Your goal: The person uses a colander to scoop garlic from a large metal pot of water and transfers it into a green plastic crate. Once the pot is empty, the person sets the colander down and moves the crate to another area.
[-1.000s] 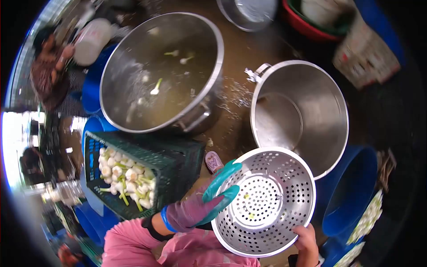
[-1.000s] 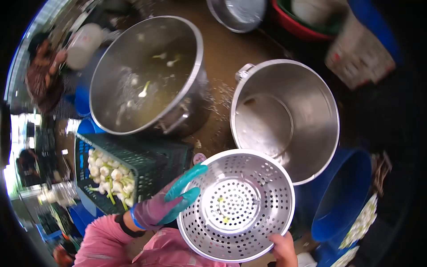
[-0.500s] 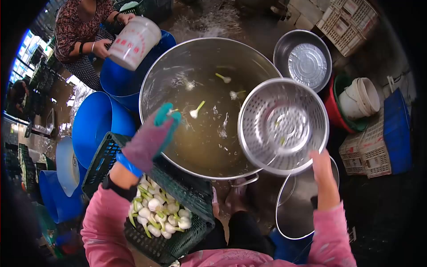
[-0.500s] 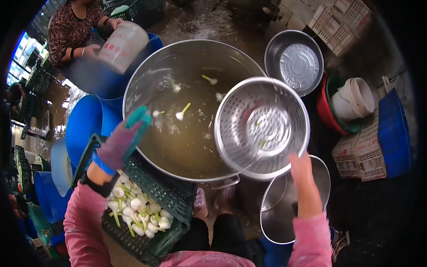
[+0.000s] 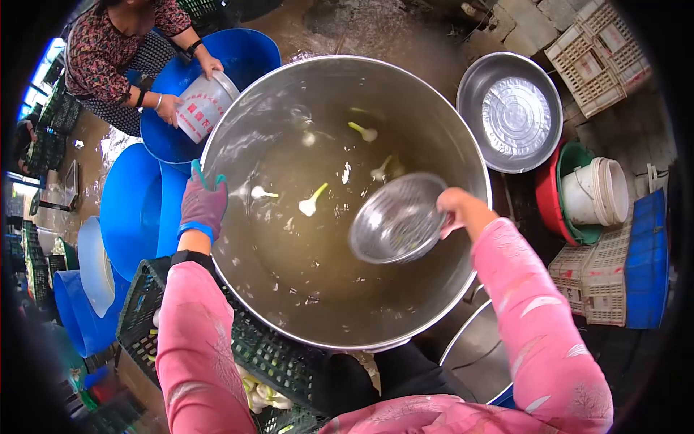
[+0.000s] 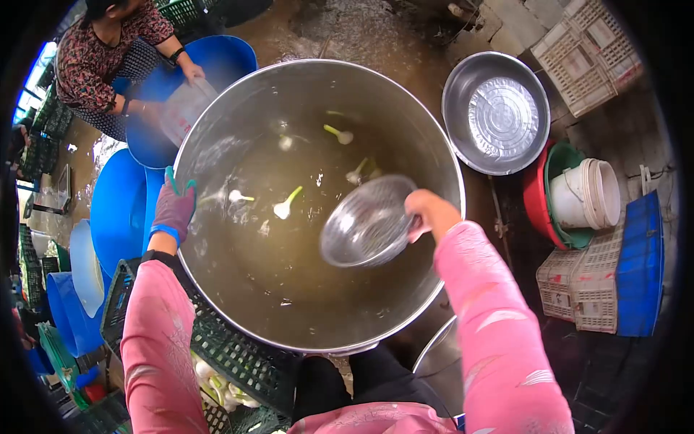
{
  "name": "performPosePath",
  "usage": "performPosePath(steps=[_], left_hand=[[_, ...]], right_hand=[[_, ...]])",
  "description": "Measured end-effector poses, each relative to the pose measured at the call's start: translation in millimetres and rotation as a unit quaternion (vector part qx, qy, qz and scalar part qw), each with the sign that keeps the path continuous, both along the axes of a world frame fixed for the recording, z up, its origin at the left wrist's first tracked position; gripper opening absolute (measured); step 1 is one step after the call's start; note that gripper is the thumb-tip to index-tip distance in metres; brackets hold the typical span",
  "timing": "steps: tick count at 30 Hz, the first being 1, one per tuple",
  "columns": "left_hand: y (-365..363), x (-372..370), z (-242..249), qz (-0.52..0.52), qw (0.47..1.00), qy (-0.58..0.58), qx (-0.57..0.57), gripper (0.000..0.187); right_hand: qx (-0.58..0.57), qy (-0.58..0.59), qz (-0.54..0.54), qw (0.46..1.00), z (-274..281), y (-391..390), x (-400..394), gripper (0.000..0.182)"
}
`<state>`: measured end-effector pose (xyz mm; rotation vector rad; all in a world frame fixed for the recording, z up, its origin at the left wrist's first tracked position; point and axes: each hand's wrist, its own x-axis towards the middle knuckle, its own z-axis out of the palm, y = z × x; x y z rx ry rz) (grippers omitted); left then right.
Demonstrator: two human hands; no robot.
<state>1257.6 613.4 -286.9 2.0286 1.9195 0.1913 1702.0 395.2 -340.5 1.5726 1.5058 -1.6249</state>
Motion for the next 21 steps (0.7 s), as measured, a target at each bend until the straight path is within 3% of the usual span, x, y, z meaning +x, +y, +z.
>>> performPosePath(steps=[1, 2, 3, 4, 6, 12, 16, 17, 20, 21], left_hand=[[-2, 2, -1, -0.034, 0.998, 0.034, 0.048, 0.07], [-4, 4, 3, -0.05, 0.997, 0.041, 0.051, 0.069], [-5, 6, 7, -0.067, 0.995, 0.049, 0.054, 0.069], [-4, 10, 11, -0.086, 0.993, 0.054, 0.058, 0.068], [-2, 8, 5, -0.108, 0.988, 0.072, 0.085, 0.07], [3, 14, 1, -0.132, 0.985, 0.066, 0.09, 0.073], [1, 23, 8, -0.127, 0.987, 0.051, 0.089, 0.071], [0, 23, 9, -0.122, 0.988, 0.054, 0.079, 0.07], [8, 22, 7, -0.117, 0.989, 0.051, 0.075, 0.068], [6, 22, 4, -0.123, 0.988, 0.037, 0.085, 0.068]], right_hand=[[-0.233, -0.024, -0.304, 0.923, -20, 2, -15, 0.016], [-0.337, -0.136, -0.596, 0.716, -38, 5, -30, 0.021], [-0.362, -0.095, -0.611, 0.697, -61, 0, -34, 0.03], [-0.301, -0.074, -0.625, 0.716, -47, -2, -48, 0.029], [-0.311, -0.07, -0.687, 0.653, -82, -13, -53, 0.03], [-0.281, 0.011, -0.845, 0.456, -94, -20, -67, 0.03], [-0.316, 0.034, -0.853, 0.414, -140, -19, -56, 0.029], [-0.295, 0.029, -0.867, 0.399, -136, -13, -54, 0.029], [-0.206, 0.035, -0.881, 0.424, -171, 1, -48, 0.03], [-0.212, 0.044, -0.891, 0.399, -182, 5, -45, 0.03]])
